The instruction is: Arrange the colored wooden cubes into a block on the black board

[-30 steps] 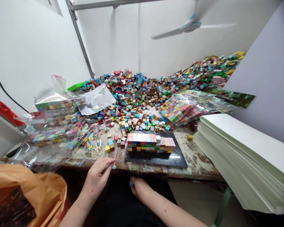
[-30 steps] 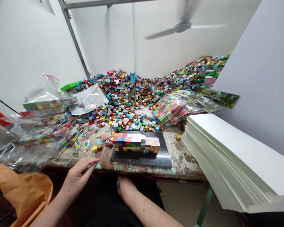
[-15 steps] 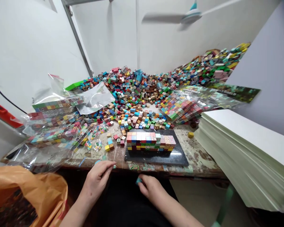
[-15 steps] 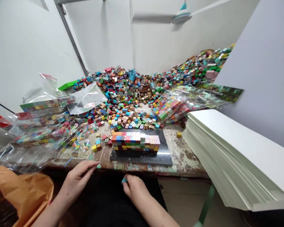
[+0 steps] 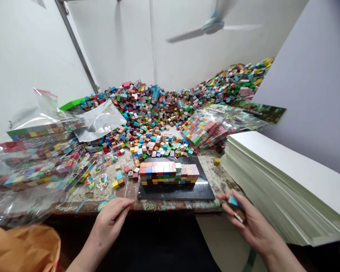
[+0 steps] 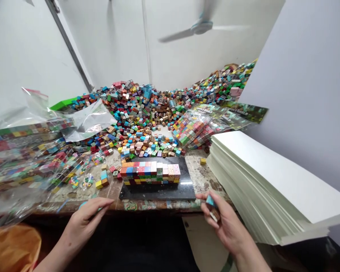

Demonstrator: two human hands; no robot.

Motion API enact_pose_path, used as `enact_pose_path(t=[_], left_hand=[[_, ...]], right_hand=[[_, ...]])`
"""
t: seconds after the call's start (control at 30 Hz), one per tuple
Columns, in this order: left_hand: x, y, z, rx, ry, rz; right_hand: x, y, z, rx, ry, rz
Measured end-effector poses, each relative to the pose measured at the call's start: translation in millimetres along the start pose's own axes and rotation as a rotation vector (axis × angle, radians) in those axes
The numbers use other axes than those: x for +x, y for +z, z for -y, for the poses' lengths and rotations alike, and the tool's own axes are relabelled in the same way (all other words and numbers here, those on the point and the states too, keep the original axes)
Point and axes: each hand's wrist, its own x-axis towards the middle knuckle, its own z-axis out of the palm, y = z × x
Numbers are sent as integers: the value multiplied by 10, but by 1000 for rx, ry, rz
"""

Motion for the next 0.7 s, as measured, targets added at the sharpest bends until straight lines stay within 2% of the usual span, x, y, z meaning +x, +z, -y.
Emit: enact_pose_path(t=[0.03, 0.1, 0.13, 0.23, 0.37, 0.47, 0.53, 0.7], left_hand=[[-1, -9, 2, 4, 3, 1], [-14, -30, 13, 17, -1, -2], [-24, -39, 20, 24, -2, -7], [-52, -59, 34, 33, 4, -13], [-52, -88, 22, 28, 8, -11], [-36, -121, 12, 25, 5, -15], [-14, -140, 7, 14, 6, -16], [236, -102, -98, -14, 41, -72]], right_hand=[[148, -36, 56, -212, -52, -25], [485, -97, 156, -739, -174, -204], [662, -122, 199, -830, -202, -265], [1140, -157, 276, -984, -252, -337], [1480, -115, 271, -1138, -225, -384], [1479, -84, 264, -1196, -232, -367], [1359, -69, 296, -1200, -263, -342], [741, 110, 519, -1098, -380, -302]])
